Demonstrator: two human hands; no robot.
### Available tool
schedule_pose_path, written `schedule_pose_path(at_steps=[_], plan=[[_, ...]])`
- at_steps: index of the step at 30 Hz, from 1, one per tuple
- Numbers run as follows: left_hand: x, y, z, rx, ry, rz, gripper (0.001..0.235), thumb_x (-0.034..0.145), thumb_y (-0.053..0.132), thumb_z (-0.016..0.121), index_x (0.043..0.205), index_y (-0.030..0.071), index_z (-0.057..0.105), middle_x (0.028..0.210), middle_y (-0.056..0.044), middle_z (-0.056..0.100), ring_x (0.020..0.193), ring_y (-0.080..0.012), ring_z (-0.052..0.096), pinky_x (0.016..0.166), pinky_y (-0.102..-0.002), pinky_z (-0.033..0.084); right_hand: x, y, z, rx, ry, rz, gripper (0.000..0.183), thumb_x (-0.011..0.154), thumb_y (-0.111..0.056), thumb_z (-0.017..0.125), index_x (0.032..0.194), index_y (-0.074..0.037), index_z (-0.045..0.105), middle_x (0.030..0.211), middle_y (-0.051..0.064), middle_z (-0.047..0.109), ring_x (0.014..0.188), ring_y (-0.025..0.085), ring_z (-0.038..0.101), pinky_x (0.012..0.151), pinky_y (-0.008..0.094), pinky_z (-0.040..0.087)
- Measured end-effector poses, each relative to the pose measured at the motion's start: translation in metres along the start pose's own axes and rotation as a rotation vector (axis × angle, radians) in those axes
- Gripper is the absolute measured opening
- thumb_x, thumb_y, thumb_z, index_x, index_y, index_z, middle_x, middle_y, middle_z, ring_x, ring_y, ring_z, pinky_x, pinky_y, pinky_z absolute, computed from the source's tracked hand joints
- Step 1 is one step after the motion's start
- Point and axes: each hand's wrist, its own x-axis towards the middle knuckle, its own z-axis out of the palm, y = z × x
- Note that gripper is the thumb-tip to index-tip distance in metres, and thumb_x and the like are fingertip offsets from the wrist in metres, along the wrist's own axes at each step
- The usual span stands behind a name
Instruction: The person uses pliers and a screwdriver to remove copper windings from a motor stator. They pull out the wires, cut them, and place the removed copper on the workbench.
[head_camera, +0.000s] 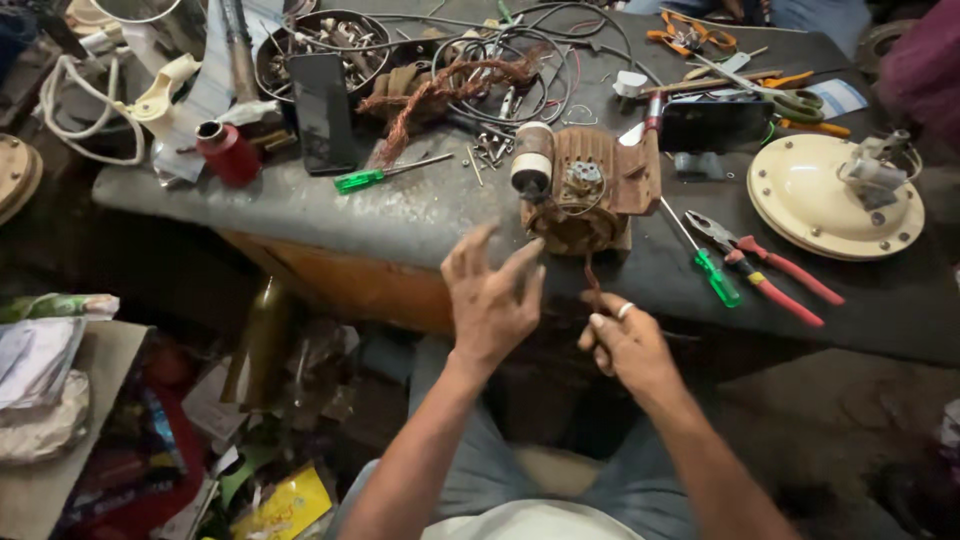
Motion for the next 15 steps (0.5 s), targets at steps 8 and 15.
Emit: schedule_pose_path(at_steps=[8,15], plan=[[0.018,-0.021,0.069,0.179,0.067,0.287,0.025,0.093,0.02,0.071,0.115,0.03,0.071,0.165,-0.018,0.026,0.154,-0.0403,0.024,0.121,-0.059,0.029,0.007,0.033,0.019,-0.332,0.138,-0.272,0.028,0.102,-0.015,0.052,0.121,-0.005,0.069,0.066,-0.005,0.048,0.059,0.006,0.043,0.052,0.025,0.037],[-0.012,-0.03,0.047,0.093,-0.008,0.221,0.049,0.089,0.017,0.074,0.137,0.022,0.066,0.162,-0.024,0.024,0.152,-0.042,0.027,0.12,-0.059,0.03,-0.005,0.008,0.018,-0.596,0.202,-0.166,0.038,0.097,-0.022,0.057,0.131,-0.01,0.067,0.072,0.01,0.065,0.065,0.021,0.064,0.064,0.035,0.053]])
